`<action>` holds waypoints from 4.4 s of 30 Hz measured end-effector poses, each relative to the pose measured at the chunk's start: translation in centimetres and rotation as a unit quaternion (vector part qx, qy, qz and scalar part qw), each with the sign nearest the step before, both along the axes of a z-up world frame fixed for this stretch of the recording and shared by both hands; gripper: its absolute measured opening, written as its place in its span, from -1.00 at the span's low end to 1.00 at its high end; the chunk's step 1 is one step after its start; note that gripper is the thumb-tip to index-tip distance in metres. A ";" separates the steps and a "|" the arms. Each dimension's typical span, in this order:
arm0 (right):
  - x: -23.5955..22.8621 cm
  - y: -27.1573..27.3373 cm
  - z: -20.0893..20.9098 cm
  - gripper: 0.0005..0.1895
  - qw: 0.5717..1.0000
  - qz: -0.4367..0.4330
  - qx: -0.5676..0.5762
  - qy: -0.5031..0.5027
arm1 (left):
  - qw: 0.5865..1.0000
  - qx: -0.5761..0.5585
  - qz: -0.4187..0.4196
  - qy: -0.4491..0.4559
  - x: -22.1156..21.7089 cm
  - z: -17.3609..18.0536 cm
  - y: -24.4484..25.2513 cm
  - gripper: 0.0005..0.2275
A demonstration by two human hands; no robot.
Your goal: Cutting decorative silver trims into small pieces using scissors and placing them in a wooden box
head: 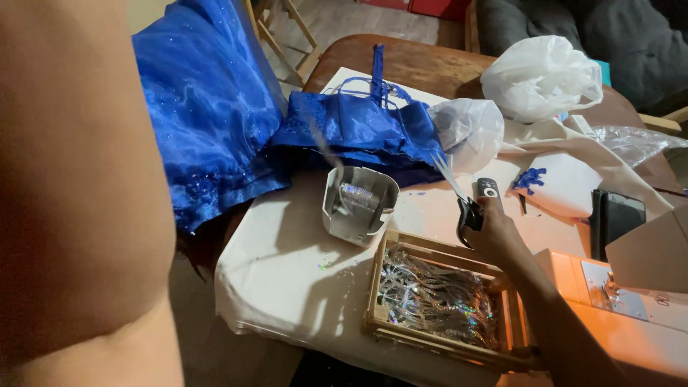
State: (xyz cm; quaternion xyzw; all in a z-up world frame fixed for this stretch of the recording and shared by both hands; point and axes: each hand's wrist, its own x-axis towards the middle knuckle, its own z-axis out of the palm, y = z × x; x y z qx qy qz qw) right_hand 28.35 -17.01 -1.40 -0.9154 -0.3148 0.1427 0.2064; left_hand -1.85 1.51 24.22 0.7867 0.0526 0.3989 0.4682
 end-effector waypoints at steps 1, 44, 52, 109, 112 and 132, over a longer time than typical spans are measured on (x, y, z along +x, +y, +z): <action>-0.2 -0.1 0.2 -0.24 1.000 0.000 0.000 0.001 | 1.000 0.013 0.001 0.018 -0.7 -0.4 -0.3 -0.80; -2.3 -0.2 1.7 -0.28 0.999 0.009 0.033 0.014 | 0.799 0.406 0.255 0.362 15.3 -38.2 6.2 -0.87; -1.5 0.0 0.7 -0.29 0.999 0.014 0.032 0.004 | 0.786 0.416 0.248 0.383 16.7 -37.7 10.2 -0.85; -0.5 0.0 -0.1 -0.30 0.999 0.021 0.031 0.003 | 0.854 0.249 0.178 0.421 9.2 -30.0 6.2 -0.80; -0.9 -0.1 0.0 -0.31 0.999 0.033 0.022 -0.017 | 0.899 0.140 0.201 0.364 9.8 -24.9 7.0 -0.80; -0.2 0.0 -0.6 -0.28 0.999 0.016 0.034 0.000 | 0.987 0.093 0.084 -0.102 6.8 -1.6 6.3 -0.82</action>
